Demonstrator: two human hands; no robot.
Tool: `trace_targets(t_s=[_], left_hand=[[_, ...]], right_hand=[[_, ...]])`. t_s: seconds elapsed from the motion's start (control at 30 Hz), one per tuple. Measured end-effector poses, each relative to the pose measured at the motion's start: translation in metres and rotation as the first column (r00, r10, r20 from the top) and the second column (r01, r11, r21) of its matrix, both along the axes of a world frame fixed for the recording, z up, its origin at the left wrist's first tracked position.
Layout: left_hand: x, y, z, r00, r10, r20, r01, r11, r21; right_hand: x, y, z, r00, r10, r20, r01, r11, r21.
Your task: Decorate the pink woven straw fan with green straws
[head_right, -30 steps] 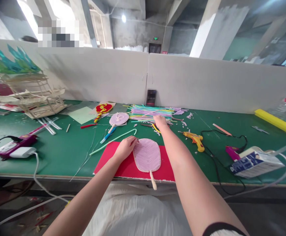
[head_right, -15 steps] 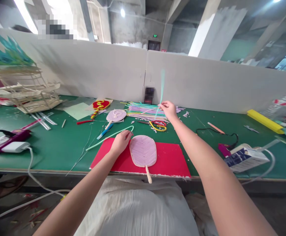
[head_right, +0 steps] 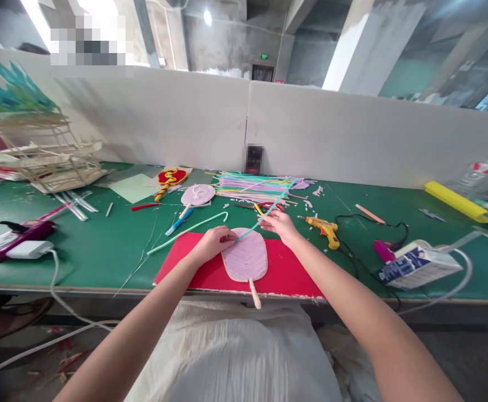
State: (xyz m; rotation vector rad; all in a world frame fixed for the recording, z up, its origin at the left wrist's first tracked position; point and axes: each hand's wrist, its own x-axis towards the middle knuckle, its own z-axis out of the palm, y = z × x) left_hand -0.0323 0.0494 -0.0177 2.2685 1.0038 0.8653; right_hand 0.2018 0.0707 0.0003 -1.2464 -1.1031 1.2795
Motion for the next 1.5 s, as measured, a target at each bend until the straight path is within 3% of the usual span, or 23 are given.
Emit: trace_targets(t_s=[0.1, 0.27, 0.33, 0.43, 0.6, 0.67, 0.77, 1.0, 1.17, 1.3, 1.5], left_hand=[[0.000, 0.000, -0.001, 1.000, -0.001, 0.002, 0.001, 1.000, 0.000], [0.000, 0.001, -0.003, 0.999, 0.030, 0.042, -0.029, 0.999, -0.023], [0.000, 0.002, -0.003, 0.996, 0.056, 0.064, -0.054, 0.998, -0.028], [-0.001, 0.002, -0.003, 0.994, 0.076, 0.073, -0.075, 0.997, -0.020], [-0.001, 0.002, -0.003, 0.995, 0.086, 0.053, -0.084, 0.996, -0.033], [-0.001, 0.002, -0.004, 0.994, 0.089, 0.056, -0.088, 0.996, -0.030], [-0.001, 0.000, -0.003, 0.994, 0.090, 0.059, -0.089, 0.996, -0.017], [0.000, -0.006, 0.003, 0.998, 0.057, 0.026, -0.057, 0.998, -0.002], [0.000, -0.007, 0.004, 0.999, 0.040, 0.002, -0.040, 0.999, 0.015], [-0.001, -0.008, 0.006, 0.999, 0.038, -0.002, -0.038, 0.999, 0.018], [-0.001, -0.008, 0.007, 0.985, 0.174, -0.022, -0.173, 0.984, 0.050]], right_hand=[[0.007, 0.004, -0.009, 0.989, 0.026, 0.144, -0.028, 1.000, 0.010], [0.011, 0.006, -0.009, 0.891, 0.059, 0.449, -0.157, 0.970, 0.184], [0.012, 0.003, -0.004, 0.794, 0.042, 0.607, -0.255, 0.929, 0.269], [0.010, -0.006, 0.005, 0.579, -0.061, 0.813, -0.436, 0.820, 0.372], [0.004, -0.018, 0.011, 0.204, -0.200, 0.958, -0.711, 0.642, 0.285], [0.002, -0.018, 0.009, 0.124, -0.247, 0.961, -0.742, 0.619, 0.255], [0.001, -0.017, 0.007, 0.071, -0.288, 0.955, -0.750, 0.616, 0.242], [-0.001, -0.013, 0.007, 0.020, -0.298, 0.954, -0.744, 0.633, 0.214], [-0.005, -0.013, 0.010, 0.052, -0.281, 0.958, -0.729, 0.645, 0.229], [-0.004, -0.011, 0.012, 0.159, -0.208, 0.965, -0.696, 0.669, 0.259], [0.020, 0.018, 0.023, 0.459, -0.174, 0.871, -0.539, 0.725, 0.429]])
